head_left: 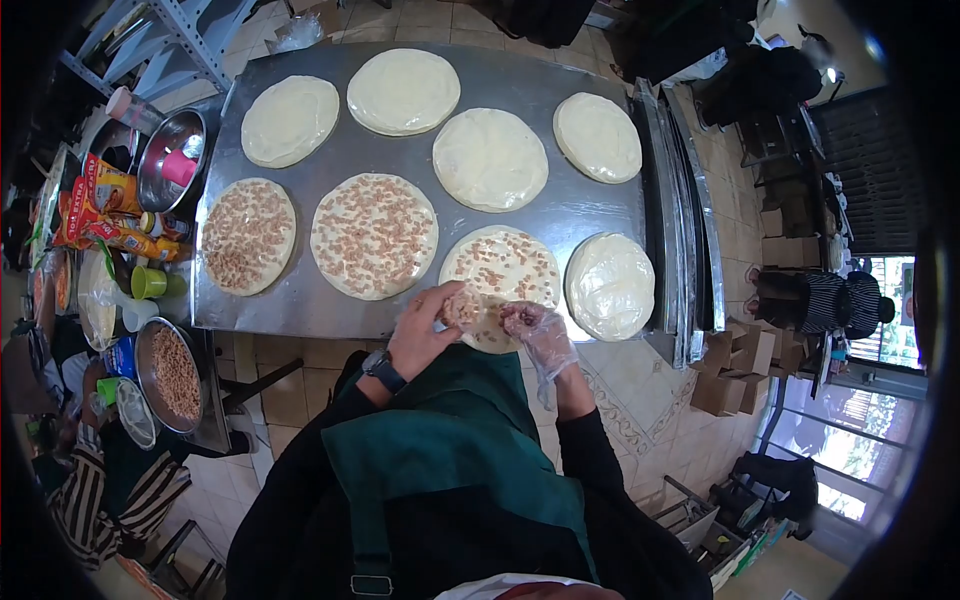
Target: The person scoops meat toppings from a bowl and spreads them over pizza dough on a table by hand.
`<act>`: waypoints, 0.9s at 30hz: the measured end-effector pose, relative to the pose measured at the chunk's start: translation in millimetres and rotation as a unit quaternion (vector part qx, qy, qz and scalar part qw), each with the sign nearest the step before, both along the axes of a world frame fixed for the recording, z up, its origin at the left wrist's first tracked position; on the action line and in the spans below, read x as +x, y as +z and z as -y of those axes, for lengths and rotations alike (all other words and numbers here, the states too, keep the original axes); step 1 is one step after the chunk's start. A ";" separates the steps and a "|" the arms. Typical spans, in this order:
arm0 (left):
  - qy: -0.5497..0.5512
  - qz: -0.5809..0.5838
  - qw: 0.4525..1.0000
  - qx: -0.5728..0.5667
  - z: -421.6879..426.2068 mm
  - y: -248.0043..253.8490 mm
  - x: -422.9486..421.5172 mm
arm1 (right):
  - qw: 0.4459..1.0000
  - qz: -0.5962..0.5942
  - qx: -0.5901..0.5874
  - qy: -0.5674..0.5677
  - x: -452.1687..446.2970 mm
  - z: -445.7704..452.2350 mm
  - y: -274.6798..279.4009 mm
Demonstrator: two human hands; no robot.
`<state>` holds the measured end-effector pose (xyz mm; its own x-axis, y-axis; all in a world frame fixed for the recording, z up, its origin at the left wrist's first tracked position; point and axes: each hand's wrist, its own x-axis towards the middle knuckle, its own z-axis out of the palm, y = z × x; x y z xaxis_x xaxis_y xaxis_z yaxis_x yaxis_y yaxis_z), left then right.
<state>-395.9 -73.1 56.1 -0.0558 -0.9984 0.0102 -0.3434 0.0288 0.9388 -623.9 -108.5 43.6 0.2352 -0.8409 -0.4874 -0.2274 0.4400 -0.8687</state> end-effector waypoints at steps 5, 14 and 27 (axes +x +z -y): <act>0.048 -0.013 0.998 -0.024 -16.9 -20.5 19.4 | 0.962 -0.213 -0.109 0.130 4.8 -4.1 16.8; 0.080 -0.021 0.995 -0.048 -41.6 -81.7 37.0 | 0.973 -0.199 -0.082 0.083 10.2 -7.8 0.3; 0.053 0.017 0.997 -0.050 -36.6 -73.0 41.9 | 0.951 -0.263 -0.138 0.086 -7.4 -14.0 23.4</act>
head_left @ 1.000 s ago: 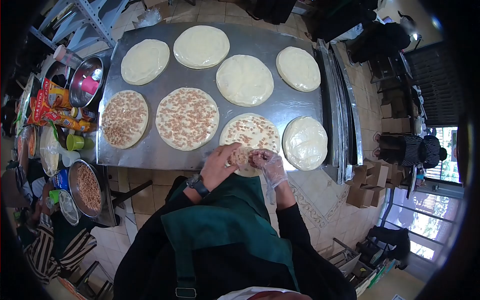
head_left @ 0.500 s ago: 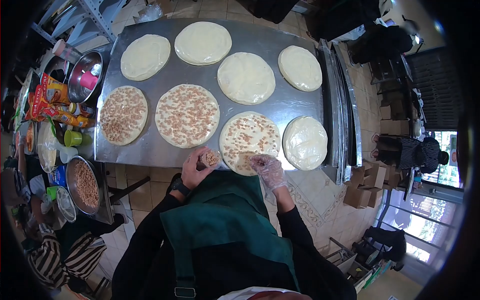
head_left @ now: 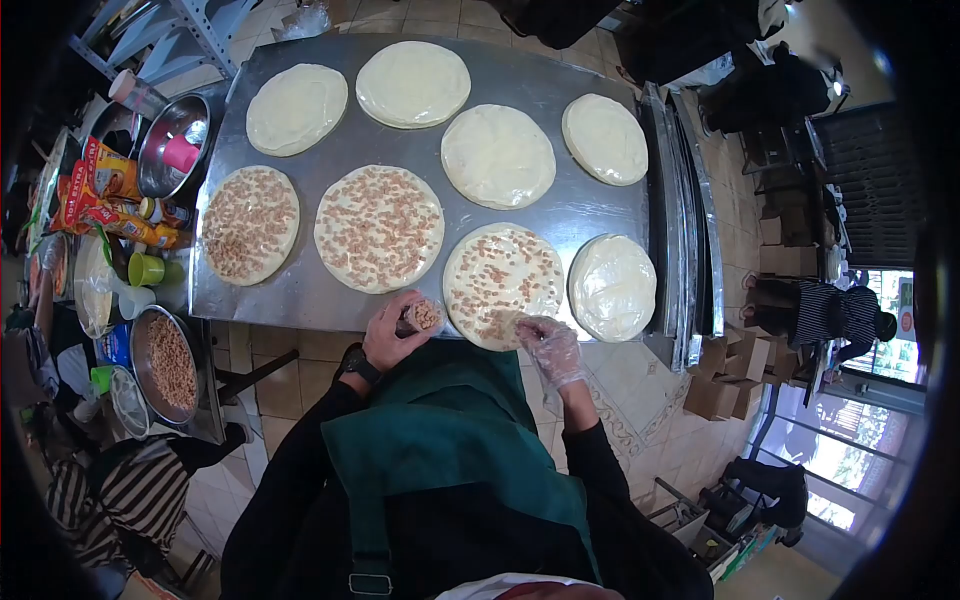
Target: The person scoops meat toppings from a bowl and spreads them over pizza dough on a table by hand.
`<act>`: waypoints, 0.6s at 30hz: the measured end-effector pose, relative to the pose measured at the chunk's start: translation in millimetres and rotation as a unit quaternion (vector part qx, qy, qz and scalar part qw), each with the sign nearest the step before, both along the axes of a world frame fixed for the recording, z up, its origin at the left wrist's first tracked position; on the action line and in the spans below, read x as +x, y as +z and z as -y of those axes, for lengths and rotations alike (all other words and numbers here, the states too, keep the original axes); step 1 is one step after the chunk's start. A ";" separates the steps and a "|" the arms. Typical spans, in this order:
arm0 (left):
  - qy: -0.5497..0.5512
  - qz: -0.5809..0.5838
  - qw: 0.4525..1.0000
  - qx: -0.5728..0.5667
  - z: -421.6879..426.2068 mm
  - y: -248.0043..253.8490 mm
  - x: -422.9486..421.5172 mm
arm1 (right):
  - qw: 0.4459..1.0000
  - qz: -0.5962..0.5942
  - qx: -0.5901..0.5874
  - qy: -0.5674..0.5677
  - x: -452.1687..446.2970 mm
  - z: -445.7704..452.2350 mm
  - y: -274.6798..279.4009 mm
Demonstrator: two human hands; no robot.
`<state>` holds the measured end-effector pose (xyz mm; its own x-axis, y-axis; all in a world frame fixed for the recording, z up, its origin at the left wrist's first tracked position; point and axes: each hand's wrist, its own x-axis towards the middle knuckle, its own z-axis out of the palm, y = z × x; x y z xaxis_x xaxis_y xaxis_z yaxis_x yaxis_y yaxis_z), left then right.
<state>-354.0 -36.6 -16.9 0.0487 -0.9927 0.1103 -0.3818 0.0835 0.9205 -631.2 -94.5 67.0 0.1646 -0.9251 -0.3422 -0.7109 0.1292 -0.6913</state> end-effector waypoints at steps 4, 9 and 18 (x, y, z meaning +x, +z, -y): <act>-0.003 0.013 1.000 -0.009 1.7 3.4 0.6 | 0.999 0.021 0.019 -0.039 -25.2 -3.4 -17.1; 0.001 0.007 1.000 -0.003 1.7 0.6 0.1 | 0.993 0.028 0.025 -0.110 -29.9 -0.4 -3.0; 0.000 0.017 1.000 -0.002 1.4 -1.6 0.6 | 0.999 -0.029 -0.010 -0.010 -24.3 -5.3 -1.8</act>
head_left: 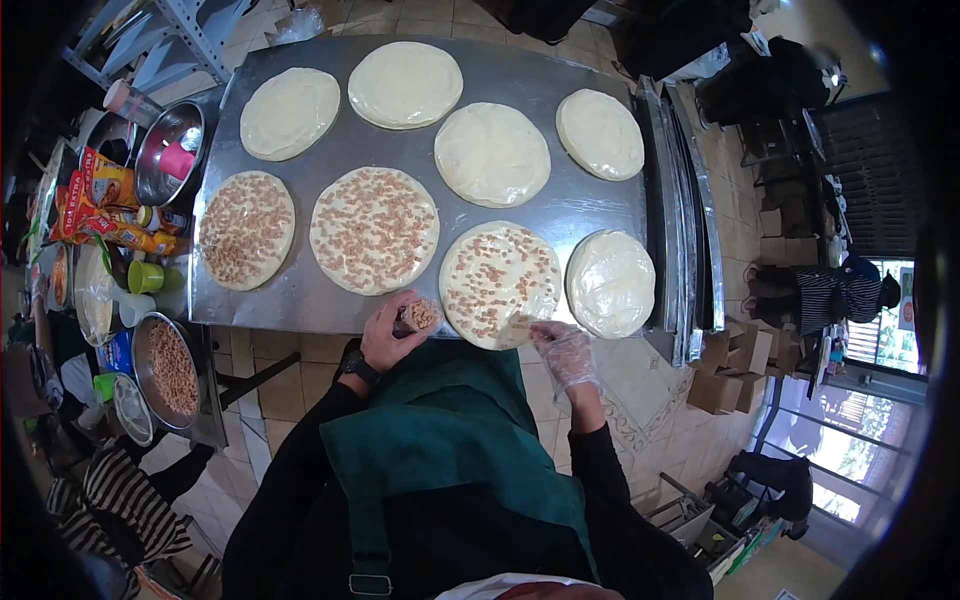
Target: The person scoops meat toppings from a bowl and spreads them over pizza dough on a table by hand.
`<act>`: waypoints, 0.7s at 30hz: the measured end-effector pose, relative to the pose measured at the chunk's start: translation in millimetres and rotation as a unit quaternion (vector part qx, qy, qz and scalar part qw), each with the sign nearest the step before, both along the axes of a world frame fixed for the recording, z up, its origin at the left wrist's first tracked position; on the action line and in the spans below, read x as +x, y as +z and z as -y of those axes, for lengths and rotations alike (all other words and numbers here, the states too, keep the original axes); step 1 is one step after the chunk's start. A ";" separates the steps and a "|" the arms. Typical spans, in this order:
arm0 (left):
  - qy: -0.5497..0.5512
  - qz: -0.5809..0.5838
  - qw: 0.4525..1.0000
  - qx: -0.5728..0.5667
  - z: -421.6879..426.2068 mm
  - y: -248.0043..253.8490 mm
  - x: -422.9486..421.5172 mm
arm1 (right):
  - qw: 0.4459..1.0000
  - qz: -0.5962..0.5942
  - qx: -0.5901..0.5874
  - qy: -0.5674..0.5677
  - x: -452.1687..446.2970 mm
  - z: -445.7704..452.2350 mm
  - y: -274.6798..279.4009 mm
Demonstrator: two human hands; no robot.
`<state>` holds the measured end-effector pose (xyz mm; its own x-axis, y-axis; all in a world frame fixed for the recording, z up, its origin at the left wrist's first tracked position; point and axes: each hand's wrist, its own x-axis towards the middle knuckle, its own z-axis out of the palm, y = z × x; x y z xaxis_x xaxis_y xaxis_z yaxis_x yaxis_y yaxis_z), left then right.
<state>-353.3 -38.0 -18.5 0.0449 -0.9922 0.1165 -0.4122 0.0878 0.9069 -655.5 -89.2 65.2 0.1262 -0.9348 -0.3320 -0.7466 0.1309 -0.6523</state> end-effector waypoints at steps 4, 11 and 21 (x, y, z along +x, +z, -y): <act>-0.003 -0.010 1.000 0.004 1.0 3.2 -0.7 | 1.000 -0.009 0.019 -0.005 4.4 -1.1 2.6; -0.009 -0.009 1.000 0.003 1.4 6.0 0.7 | 0.997 0.002 -0.048 -0.065 -13.4 13.4 -8.4; -0.006 -0.004 1.000 -0.006 1.4 3.1 0.4 | 0.998 -0.026 -0.060 -0.025 -2.8 34.7 -11.6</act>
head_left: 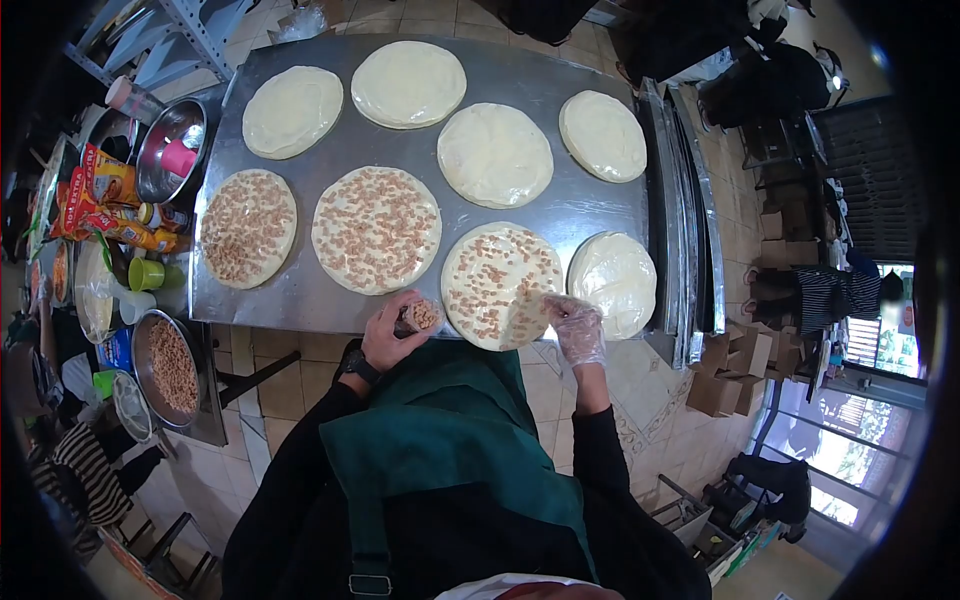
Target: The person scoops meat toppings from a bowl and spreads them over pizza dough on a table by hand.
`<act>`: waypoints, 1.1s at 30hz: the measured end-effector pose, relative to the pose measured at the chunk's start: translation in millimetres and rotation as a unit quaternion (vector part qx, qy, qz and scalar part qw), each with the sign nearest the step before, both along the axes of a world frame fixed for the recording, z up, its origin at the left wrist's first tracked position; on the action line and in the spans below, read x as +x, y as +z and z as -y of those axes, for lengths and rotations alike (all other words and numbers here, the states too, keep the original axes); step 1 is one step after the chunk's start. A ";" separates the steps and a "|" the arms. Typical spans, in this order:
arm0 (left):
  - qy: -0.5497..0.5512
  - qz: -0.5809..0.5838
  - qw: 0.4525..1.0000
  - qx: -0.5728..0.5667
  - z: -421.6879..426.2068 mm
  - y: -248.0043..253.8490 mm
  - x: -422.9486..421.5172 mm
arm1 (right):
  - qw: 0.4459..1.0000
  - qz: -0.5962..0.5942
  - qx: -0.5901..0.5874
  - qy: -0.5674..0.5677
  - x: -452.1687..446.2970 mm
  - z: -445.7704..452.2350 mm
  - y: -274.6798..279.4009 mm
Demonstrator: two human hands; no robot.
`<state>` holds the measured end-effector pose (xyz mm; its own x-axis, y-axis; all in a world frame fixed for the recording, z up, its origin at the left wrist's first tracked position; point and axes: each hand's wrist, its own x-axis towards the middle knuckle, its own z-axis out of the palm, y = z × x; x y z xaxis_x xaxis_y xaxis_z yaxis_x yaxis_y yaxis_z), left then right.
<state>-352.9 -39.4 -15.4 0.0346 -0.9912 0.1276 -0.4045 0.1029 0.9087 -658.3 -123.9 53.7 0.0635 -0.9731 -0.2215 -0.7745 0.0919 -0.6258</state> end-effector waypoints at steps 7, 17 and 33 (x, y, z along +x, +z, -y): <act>0.000 -0.003 1.000 -0.003 0.5 3.2 -0.2 | 0.997 0.034 0.052 0.052 29.3 -11.4 8.1; 0.006 -0.005 1.000 -0.010 0.4 1.3 -1.1 | 0.997 -0.025 -0.050 0.060 38.8 26.9 -5.8; -0.031 -0.029 0.999 -0.016 19.7 55.6 -29.4 | 0.870 0.456 0.153 -0.104 53.8 -12.5 5.4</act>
<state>-382.3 -59.1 40.2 -0.0184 -0.9872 0.1582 -0.3431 0.1548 0.9265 -604.5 -111.4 59.0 0.1772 -0.8891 -0.4220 0.0857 0.4412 -0.8933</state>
